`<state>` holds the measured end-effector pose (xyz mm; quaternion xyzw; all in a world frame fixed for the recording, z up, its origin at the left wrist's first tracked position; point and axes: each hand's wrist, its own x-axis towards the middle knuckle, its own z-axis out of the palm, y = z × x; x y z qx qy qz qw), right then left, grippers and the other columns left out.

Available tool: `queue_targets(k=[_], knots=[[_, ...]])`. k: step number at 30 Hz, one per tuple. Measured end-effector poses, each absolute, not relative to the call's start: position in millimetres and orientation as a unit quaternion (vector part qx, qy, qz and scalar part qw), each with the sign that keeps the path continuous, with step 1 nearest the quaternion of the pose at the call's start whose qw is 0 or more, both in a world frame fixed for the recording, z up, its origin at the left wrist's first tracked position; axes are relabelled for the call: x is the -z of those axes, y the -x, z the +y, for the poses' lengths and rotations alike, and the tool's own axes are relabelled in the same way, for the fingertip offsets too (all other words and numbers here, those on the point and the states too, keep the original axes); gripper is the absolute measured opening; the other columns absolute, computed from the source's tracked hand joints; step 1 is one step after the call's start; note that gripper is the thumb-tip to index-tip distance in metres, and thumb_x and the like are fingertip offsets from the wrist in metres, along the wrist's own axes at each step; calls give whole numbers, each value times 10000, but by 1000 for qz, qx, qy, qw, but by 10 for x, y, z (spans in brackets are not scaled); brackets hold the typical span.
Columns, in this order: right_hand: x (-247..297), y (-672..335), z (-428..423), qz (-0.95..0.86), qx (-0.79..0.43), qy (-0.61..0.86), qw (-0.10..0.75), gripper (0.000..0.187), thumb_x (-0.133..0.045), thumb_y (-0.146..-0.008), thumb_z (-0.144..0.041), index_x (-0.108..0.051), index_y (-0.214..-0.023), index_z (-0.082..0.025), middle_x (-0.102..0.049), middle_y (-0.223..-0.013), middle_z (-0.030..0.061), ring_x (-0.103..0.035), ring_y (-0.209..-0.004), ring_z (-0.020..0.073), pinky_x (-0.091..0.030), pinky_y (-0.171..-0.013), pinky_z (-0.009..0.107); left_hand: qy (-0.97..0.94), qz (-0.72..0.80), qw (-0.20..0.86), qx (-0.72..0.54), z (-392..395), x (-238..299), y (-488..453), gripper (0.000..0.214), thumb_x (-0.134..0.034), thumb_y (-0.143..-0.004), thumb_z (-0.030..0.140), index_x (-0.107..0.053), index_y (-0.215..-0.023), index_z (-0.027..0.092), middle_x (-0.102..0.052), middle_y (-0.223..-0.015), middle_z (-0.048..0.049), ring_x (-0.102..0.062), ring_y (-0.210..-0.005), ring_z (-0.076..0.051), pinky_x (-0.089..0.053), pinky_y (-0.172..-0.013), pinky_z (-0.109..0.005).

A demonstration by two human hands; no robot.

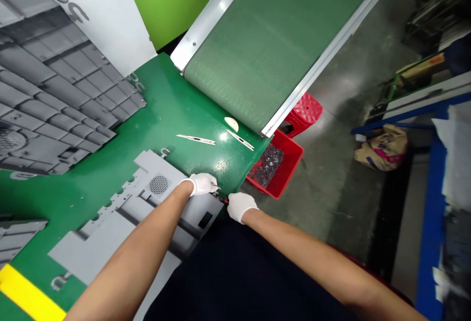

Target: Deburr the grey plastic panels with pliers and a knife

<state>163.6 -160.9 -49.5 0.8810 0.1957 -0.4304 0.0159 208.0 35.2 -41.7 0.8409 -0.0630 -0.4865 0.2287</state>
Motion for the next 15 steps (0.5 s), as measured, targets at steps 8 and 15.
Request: queue_targets(k=[8,15], knots=[[465,-1690,-1601,214,429,-878,22,279,-551,-785,-209,-754,-966,-144,-738,-935,204,-711,-884,339,-541,-761,427,-841,-82,219,488,326,439,-2122,238,-554,-791,372,-724,-852,217,-720,-874,-28,-595,-745,-180,-386,-610,-267],[529,-1709,-1602,209,435,-876,16,264,-593,-753,-203,-752,-953,-136,-734,-937,202,-708,-888,332,-539,-765,400,-846,-78,219,480,263,486,-2134,131,-601,-727,244,-703,-757,167,-703,-781,-48,-588,-687,-177,-375,-563,-274]])
